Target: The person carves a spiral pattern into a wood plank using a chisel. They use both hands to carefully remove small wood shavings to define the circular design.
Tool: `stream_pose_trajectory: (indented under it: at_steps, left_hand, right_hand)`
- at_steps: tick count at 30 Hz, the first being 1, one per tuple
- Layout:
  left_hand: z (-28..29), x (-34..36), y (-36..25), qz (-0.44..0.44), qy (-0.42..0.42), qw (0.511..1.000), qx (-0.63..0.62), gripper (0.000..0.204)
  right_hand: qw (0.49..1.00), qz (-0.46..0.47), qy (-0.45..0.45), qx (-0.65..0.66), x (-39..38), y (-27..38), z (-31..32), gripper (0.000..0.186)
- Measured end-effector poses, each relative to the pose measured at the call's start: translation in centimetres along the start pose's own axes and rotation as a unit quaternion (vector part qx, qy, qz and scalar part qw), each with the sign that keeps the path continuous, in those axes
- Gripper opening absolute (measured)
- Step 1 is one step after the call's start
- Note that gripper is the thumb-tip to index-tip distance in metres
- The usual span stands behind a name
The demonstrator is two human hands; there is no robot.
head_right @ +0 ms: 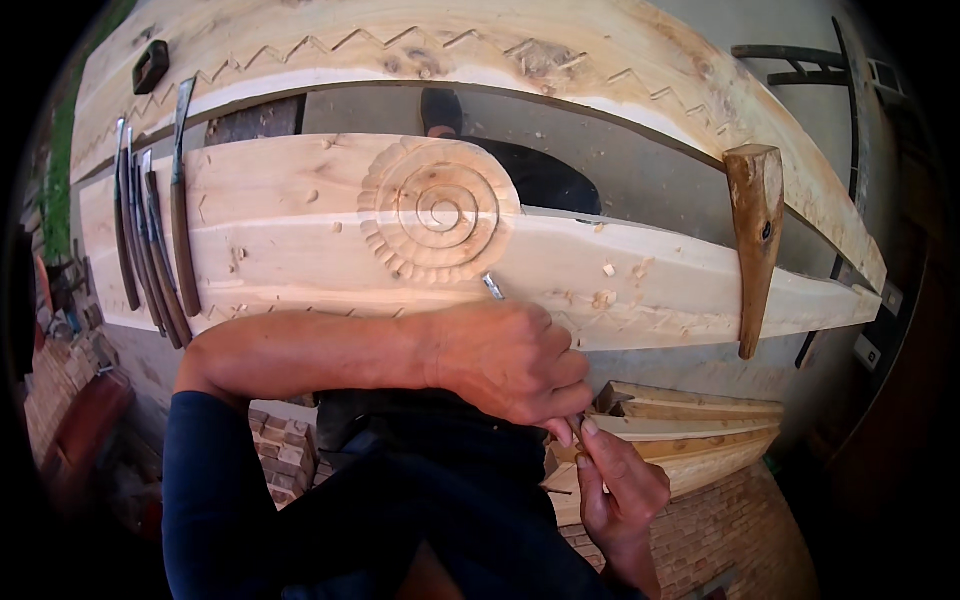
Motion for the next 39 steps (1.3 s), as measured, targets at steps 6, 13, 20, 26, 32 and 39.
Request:
stream_pose_trajectory:
  at_steps: [6,13,20,26,32,39]
  left_hand:
    - [0.1,0.1,0.0,0.007,-0.001,1.000,-0.005,0.047]
    - [-0.1,0.0,0.2,0.014,-0.011,1.000,-0.024,0.046]
    - [-0.3,0.7,0.0,-0.023,-0.048,0.999,-0.007,0.044]
    - [-0.7,0.8,-0.1,-0.021,-0.033,0.999,0.012,0.044]
    - [-0.7,1.0,-0.1,-0.016,-0.037,0.999,0.001,0.042]
    - [-0.8,0.7,-0.3,-0.017,-0.024,1.000,0.001,0.038]
  right_hand:
    - [1.000,-0.015,0.009,0.002,0.3,0.2,0.1,0.047]
    - [0.999,-0.033,0.016,0.008,0.6,0.5,0.5,0.046]
    - [0.998,-0.046,0.031,0.015,1.2,0.3,1.0,0.045]
    - [0.998,-0.039,0.026,0.029,1.6,0.4,0.5,0.040]
    - [0.998,-0.041,0.017,0.045,1.5,0.0,0.2,0.034]
    - [0.997,-0.035,0.001,0.062,1.2,-0.1,-1.0,0.033]
Point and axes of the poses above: each hand's wrist, its own x-axis towards the middle knuckle, its own z-axis out of the back of the hand, y = z × x, the point moved 3 cm from there along x, towards the middle knuckle, and after that the axes turned 10 degrees about -z, right-handed, at the moved point
